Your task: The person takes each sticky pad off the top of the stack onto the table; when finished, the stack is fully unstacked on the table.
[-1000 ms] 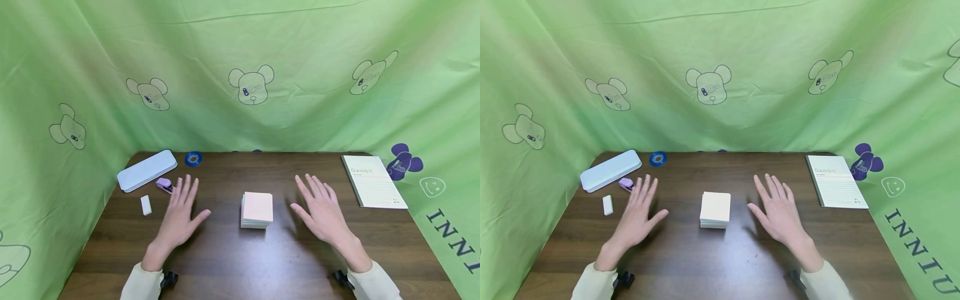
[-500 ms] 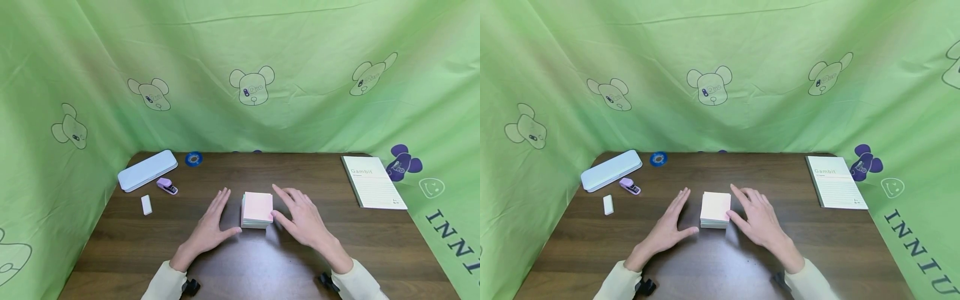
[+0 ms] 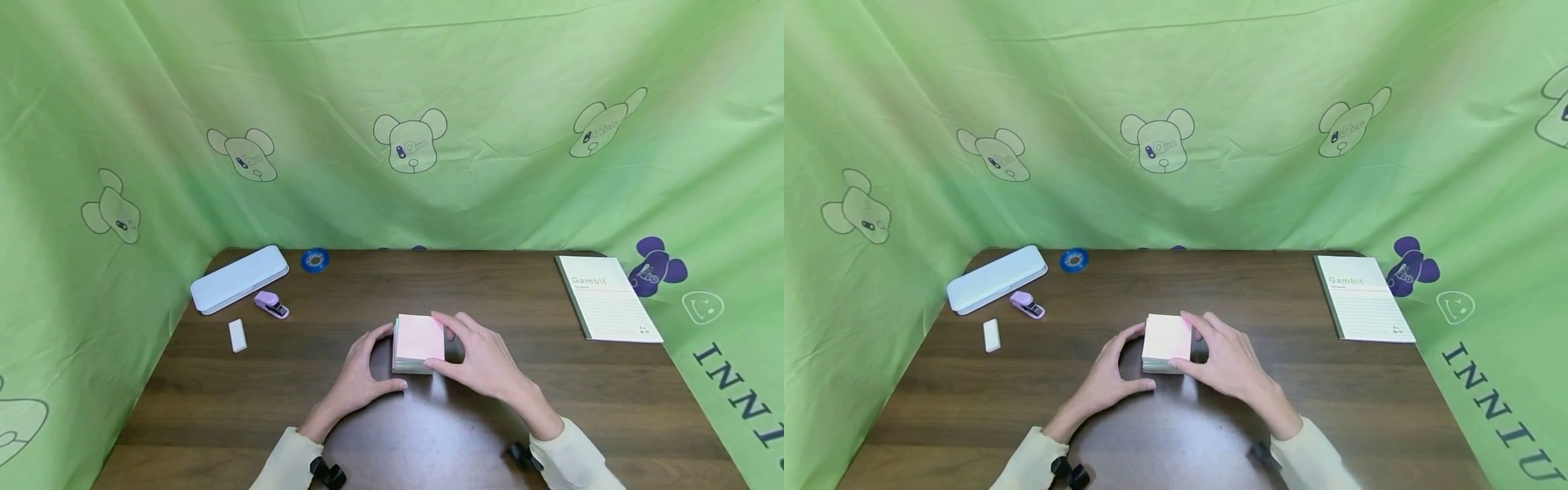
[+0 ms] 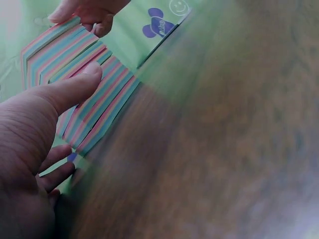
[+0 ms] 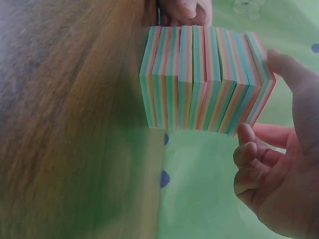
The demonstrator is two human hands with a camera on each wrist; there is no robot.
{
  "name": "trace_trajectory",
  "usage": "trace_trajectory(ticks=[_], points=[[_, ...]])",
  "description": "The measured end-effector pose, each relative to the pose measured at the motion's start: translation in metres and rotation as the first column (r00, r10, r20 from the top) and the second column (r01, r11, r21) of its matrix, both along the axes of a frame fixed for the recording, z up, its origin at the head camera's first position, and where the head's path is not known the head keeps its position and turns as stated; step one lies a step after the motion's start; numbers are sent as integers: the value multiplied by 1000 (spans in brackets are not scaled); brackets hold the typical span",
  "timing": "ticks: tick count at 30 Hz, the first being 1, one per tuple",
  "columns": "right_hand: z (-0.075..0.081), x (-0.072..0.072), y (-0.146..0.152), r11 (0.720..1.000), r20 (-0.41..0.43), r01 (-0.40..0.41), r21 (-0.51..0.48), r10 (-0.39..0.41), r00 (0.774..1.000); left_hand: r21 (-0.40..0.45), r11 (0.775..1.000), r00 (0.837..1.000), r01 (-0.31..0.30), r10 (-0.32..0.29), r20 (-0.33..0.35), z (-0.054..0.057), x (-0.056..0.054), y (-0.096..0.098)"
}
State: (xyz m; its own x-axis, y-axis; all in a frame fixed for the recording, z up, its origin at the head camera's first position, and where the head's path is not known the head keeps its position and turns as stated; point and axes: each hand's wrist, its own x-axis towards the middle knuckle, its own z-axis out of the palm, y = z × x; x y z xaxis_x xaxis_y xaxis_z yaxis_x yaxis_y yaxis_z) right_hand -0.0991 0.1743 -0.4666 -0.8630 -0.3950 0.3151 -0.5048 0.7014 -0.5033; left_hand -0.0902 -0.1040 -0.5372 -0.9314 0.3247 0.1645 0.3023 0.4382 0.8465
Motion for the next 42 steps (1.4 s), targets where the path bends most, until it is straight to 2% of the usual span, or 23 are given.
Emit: trace_trajectory(ticks=[5, 10, 18, 26, 30, 34, 37, 42], points=[[-2, -3, -1, 1000, 0, -9, -9, 9, 1000, -60, 998, 996, -27, 22, -82, -5, -2, 4], [-1, -4, -3, 999, 32, -18, -32, 20, 999, -94, 994, 991, -47, 34, -126, -7, -3, 5], [-1, -5, -5, 999, 45, -10, -52, 13, 999, -96, 994, 997, -56, 51, -60, -5, -2, 6], [5, -12, 1, 988, 53, -48, -146, 56, 997, -101, 993, 995, -63, 55, -81, -6, -1, 6], [14, -27, 15, 983, 71, -24, -181, 37, 997, -107, 992, 994, -60, 49, -102, -5, -2, 7], [17, -50, 34, 985, 73, 35, -171, -23, 997, -107, 993, 993, -53, 41, -113, -5, -2, 8], [13, -70, 46, 988, 63, 59, -141, -50, 997, -108, 993, 993, -55, 44, -107, -4, -1, 9], [-3, -101, 60, 994, 80, 72, -77, -66, 995, -113, 992, 993, -63, 51, -106, -5, 0, 9]])
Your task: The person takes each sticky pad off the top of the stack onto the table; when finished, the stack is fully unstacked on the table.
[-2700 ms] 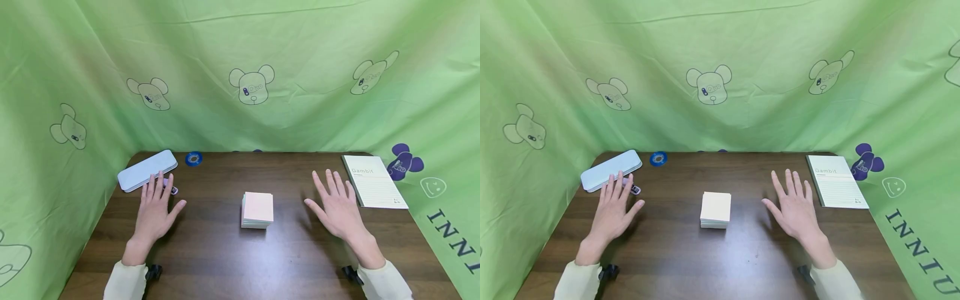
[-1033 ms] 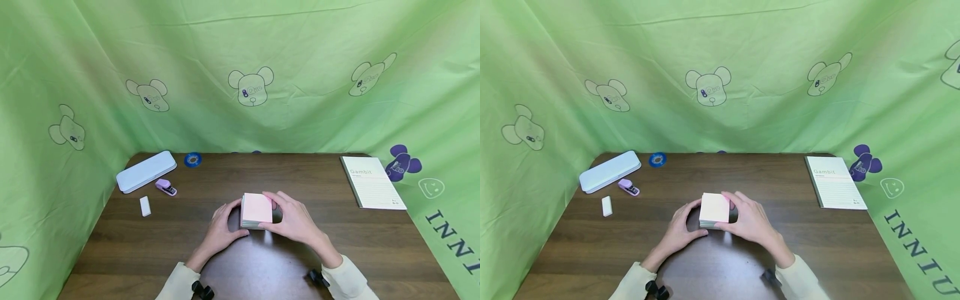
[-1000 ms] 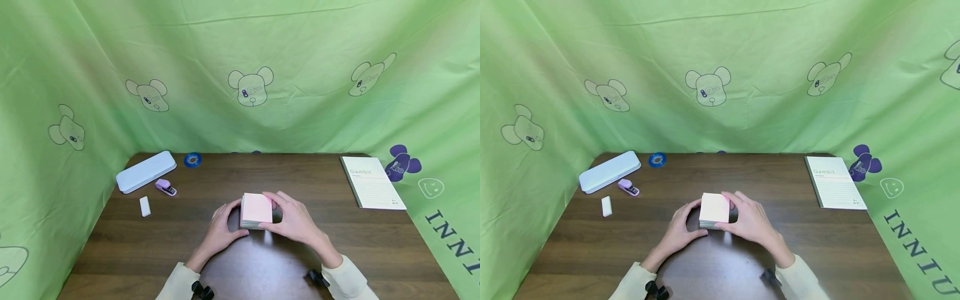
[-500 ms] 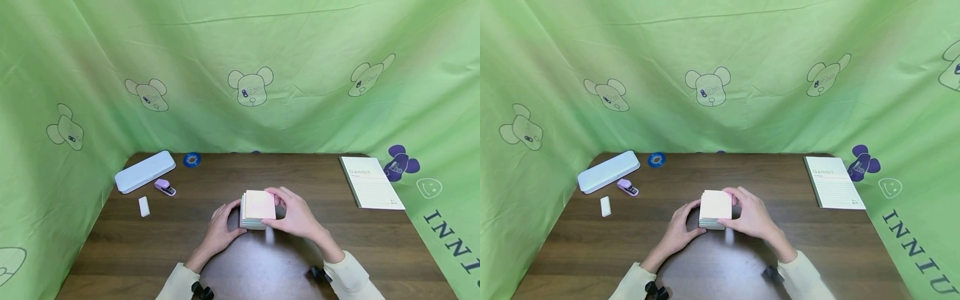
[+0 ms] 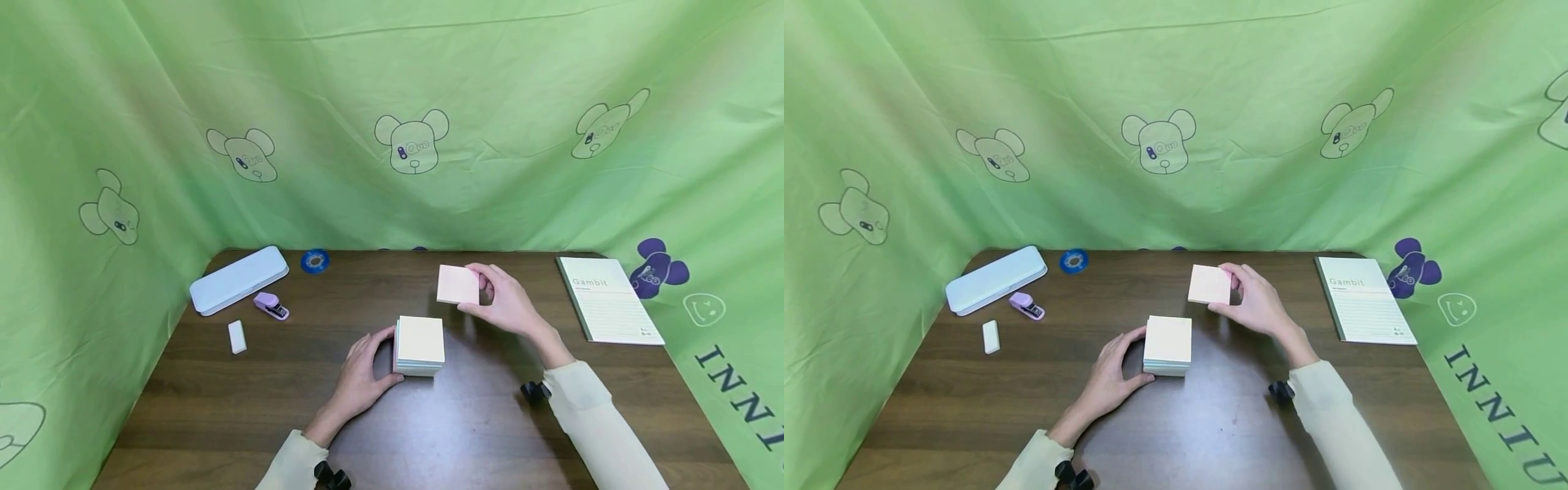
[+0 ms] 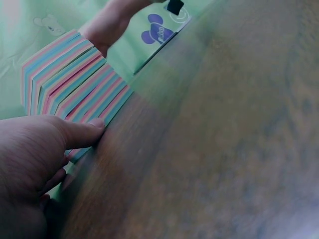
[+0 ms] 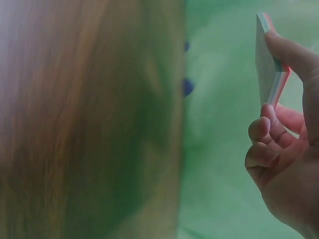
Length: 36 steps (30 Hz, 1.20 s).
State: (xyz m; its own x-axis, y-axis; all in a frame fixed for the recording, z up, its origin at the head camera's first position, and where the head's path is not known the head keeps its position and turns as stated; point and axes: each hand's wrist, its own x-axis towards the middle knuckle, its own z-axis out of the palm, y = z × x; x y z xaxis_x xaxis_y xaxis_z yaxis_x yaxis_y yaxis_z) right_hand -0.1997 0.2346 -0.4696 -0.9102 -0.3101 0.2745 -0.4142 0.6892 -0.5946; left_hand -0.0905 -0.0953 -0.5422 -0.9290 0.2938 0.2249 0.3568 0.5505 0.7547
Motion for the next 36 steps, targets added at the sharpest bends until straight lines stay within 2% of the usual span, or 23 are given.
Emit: trace_trajectory(ticks=[4, 10, 12, 15, 19, 23, 29, 36], points=[[-22, -23, 9, 999, 22, -21, 39, 20, 1000, -23, 1000, 1000, -4, 4, -5, 0, 1, 0], [-80, -60, 25, 993, 54, -27, 112, 21, 998, -36, 999, 1000, -6, 6, 8, 0, 1, 1], [-92, -67, 27, 989, 49, -21, 147, 14, 999, -32, 999, 1000, -3, 3, 3, 0, 1, 2], [-92, -71, 26, 983, 49, -19, 181, 10, 999, -33, 999, 1000, 1, -2, -7, -1, 0, 2], [-64, -64, 18, 988, 109, -19, 152, 3, 994, -28, 1000, 1000, 3, -4, -26, -2, 0, 1], [-50, -62, 15, 993, 129, 5, 116, -19, 992, -24, 1000, 999, 4, -5, -39, -3, 1, 1], [-51, -68, 17, 992, 170, 22, 127, -44, 984, -22, 1000, 999, 2, -2, -38, -3, 1, 0], [-86, -86, 30, 983, 145, 47, 177, -74, 987, -19, 1000, 999, 2, -2, -41, -3, 1, 0]])
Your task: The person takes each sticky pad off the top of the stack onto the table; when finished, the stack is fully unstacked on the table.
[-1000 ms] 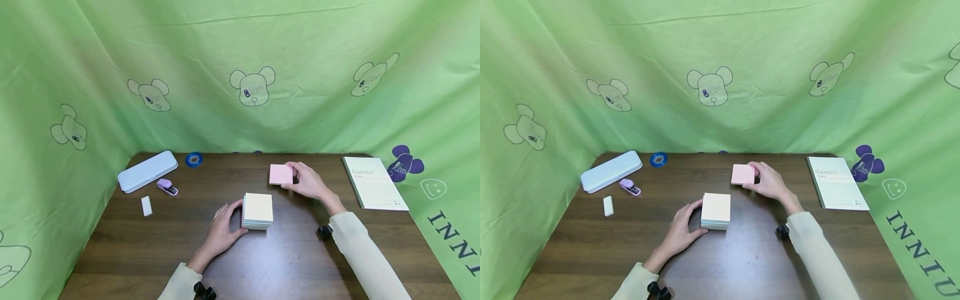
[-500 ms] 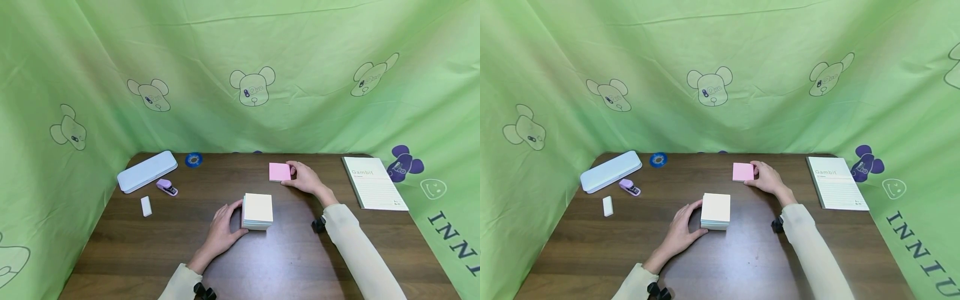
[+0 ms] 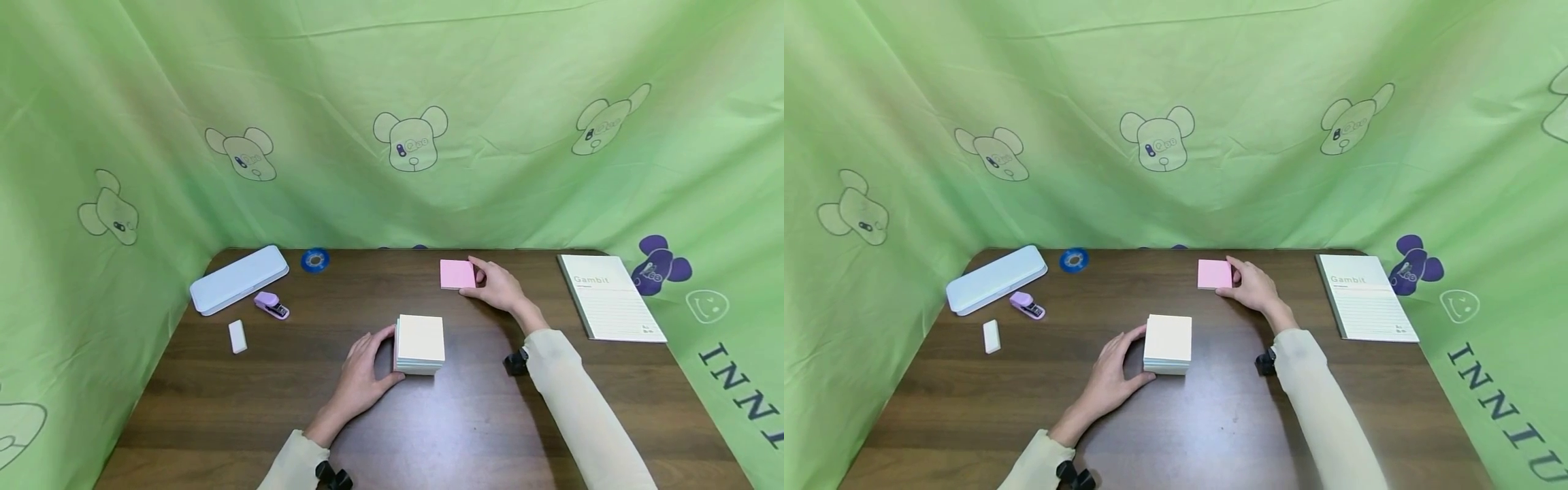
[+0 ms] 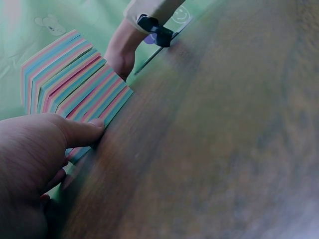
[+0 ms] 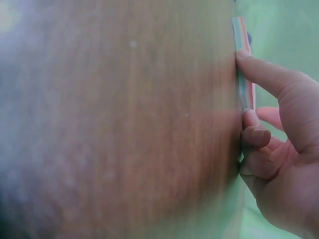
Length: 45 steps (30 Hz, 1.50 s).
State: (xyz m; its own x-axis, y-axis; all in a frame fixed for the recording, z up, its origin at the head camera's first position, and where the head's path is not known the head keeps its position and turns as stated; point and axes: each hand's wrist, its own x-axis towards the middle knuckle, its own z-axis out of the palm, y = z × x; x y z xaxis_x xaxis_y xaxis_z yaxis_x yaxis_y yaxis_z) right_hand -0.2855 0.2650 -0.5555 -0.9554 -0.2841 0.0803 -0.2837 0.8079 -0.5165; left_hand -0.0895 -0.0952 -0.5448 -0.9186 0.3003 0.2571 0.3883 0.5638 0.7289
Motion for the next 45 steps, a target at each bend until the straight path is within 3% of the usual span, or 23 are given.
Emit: trace_trajectory(ticks=[7, 11, 14, 21, 25, 33, 36, 41, 45], points=[[-17, -6, 5, 999, -2, 7, -45, -7, 1000, -4, 1000, 1000, -16, 16, -20, -3, 1, 1], [-15, 2, 4, 997, -12, -3, -83, 2, 1000, -4, 1000, 1000, -27, 27, 4, -3, 2, 1], [-3, 17, -1, 990, -32, -7, -138, 3, 999, -6, 1000, 999, -28, 28, 17, -2, 3, 1], [54, 68, -26, 967, -85, -59, -247, 38, 996, -3, 999, 999, -38, 38, 15, -1, 3, 2], [73, 92, -39, 944, -94, -74, -323, 45, 994, -4, 999, 999, -44, 44, 20, -1, 3, 2], [88, 132, -60, 893, -145, -202, -402, 156, 977, -14, 999, 999, -44, 45, 31, -2, 3, 2], [91, 144, -67, 885, -125, -240, -400, 206, 970, -14, 999, 999, -43, 43, 33, -2, 3, 2], [92, 157, -78, 896, -82, -278, -346, 267, 960, 18, 1000, 1000, -22, 22, 7, -3, 2, 0], [89, 160, -82, 921, -79, -279, -274, 267, 960, 14, 1000, 1000, -7, 7, -10, -3, 1, 0]])
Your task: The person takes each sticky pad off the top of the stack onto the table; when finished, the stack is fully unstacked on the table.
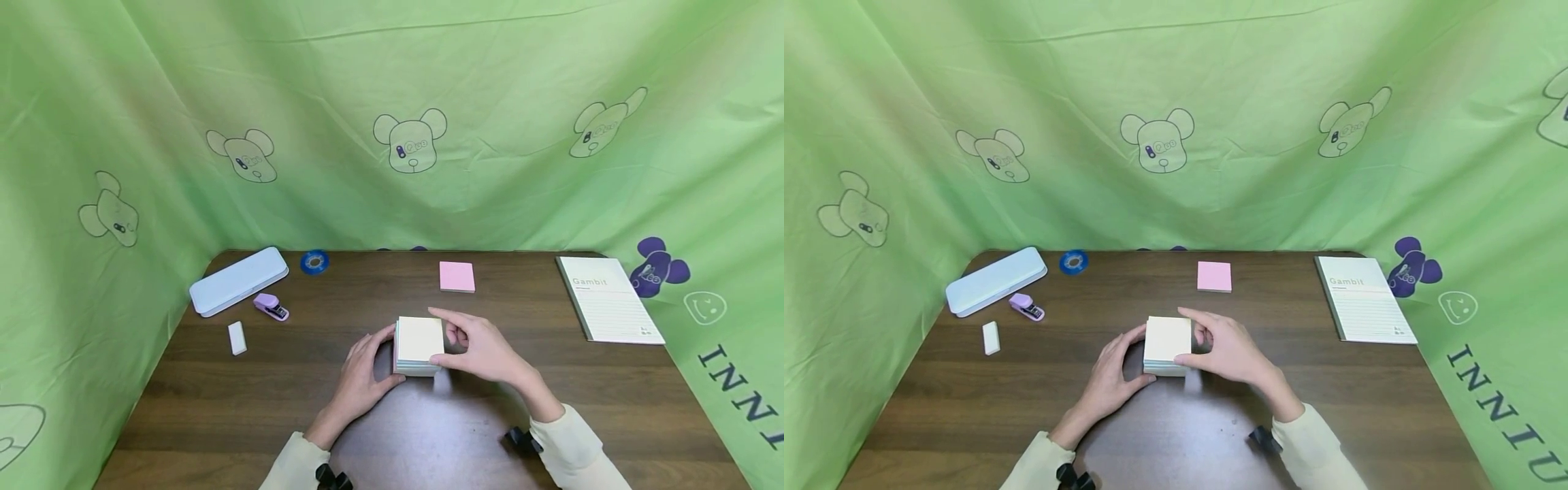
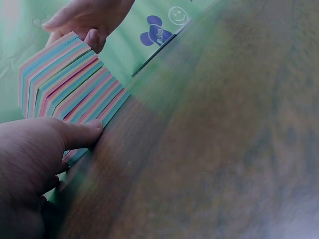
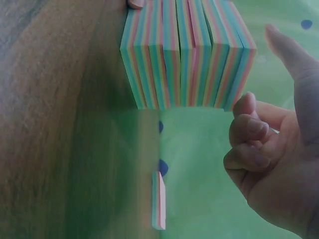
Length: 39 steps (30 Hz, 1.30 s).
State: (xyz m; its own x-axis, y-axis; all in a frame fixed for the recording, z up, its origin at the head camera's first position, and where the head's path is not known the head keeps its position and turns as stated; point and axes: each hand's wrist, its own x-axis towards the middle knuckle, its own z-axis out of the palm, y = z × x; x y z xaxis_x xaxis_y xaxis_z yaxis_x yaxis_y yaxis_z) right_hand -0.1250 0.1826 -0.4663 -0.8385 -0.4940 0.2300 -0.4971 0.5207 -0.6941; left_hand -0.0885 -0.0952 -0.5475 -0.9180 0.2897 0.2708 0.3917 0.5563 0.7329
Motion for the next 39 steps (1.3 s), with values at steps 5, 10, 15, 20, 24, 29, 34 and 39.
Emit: trace_trajectory(ticks=[5, 10, 15, 20, 24, 29, 34, 39], points=[[-1, 3, -3, 995, -36, 30, 91, -27, 999, -16, 1000, 1000, -1, 1, 16, 1, 0, 1], [-3, 5, -8, 989, -89, 65, 136, -53, 995, -15, 1000, 1000, -2, 3, 8, 1, 1, 1], [-4, 5, -11, 989, -90, 84, 118, -73, 993, -22, 1000, 1000, -18, 18, 11, 1, 1, 1], [-5, 6, -12, 992, -74, 76, 98, -69, 995, -18, 1000, 1000, -18, 18, 19, 2, 2, 1], [-6, 6, -11, 995, -69, 66, 78, -61, 996, -15, 1000, 1000, -16, 16, 18, 3, 2, 1], [-4, 4, -5, 997, -64, 62, 53, -58, 996, -13, 1000, 1000, -17, 18, 18, 1, 2, 2], [2, -4, 11, 995, -62, 88, 47, -85, 994, -6, 1000, 1000, -18, 19, 18, 1, 1, 2], [6, -16, 34, 993, -37, 116, 28, -115, 993, 1, 1000, 1000, -14, 14, 27, 2, 1, 2]])
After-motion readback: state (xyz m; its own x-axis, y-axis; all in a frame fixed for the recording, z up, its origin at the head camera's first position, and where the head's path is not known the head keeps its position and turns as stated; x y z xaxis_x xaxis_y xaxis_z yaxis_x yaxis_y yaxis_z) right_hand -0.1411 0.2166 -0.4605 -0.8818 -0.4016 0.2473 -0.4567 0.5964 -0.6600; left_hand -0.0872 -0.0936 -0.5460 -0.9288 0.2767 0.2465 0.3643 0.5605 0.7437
